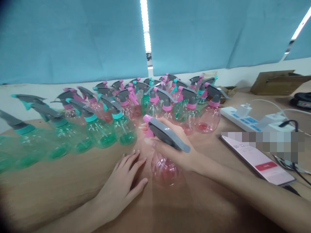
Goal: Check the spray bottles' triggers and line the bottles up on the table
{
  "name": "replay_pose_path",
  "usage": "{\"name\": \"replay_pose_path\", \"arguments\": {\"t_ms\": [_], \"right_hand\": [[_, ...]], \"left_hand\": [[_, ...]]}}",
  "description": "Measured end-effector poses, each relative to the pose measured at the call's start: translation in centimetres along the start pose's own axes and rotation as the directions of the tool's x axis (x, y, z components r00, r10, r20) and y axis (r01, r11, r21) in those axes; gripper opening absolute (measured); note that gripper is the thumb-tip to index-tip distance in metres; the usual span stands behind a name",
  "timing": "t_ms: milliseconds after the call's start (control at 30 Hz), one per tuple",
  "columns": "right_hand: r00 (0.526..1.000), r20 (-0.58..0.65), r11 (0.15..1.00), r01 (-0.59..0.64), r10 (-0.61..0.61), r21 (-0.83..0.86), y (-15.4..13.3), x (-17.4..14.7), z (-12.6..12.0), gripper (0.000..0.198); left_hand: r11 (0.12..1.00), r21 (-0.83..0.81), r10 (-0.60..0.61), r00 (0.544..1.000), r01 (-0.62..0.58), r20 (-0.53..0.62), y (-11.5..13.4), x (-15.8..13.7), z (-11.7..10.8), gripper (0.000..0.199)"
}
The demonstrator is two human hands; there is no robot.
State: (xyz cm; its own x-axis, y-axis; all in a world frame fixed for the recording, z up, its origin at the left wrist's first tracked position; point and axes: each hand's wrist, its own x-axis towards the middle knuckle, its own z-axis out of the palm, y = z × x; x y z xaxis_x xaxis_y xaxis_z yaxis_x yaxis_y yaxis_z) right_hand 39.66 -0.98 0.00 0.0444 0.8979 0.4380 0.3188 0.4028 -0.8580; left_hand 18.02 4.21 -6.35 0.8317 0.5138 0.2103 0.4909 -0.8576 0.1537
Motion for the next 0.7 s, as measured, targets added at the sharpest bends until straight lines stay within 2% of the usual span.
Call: {"name": "replay_pose_path", "arguments": {"t_ms": [267,433,567,700], "right_hand": [[1.0,0.025,0.999,-0.007,0.008,-0.052,-0.51,0.15,-0.19,0.01],[1.0,0.006,0.999,0.006,-0.006,-0.043,-0.82,0.2,-0.15,0.016],[1.0,-0.005,0.999,-0.029,0.029,-0.019,-0.75,0.12,-0.01,0.008],[0.999,-0.015,0.998,-0.05,0.05,-0.037,-0.59,0.12,0.03,0.01]], "left_hand": [[1.0,0.009,0.003,1.0,-0.004,0.005,0.01,-0.08,-0.01,0.042],[1.0,0.007,0.005,1.0,-0.005,-0.008,-0.06,-0.05,0.05,0.041],[1.0,0.01,0.003,1.0,-0.003,0.001,-0.07,-0.07,0.09,0.041],[1.0,0.016,0.008,1.0,-0.008,-0.007,-0.12,-0.06,0.12,0.041]]}}
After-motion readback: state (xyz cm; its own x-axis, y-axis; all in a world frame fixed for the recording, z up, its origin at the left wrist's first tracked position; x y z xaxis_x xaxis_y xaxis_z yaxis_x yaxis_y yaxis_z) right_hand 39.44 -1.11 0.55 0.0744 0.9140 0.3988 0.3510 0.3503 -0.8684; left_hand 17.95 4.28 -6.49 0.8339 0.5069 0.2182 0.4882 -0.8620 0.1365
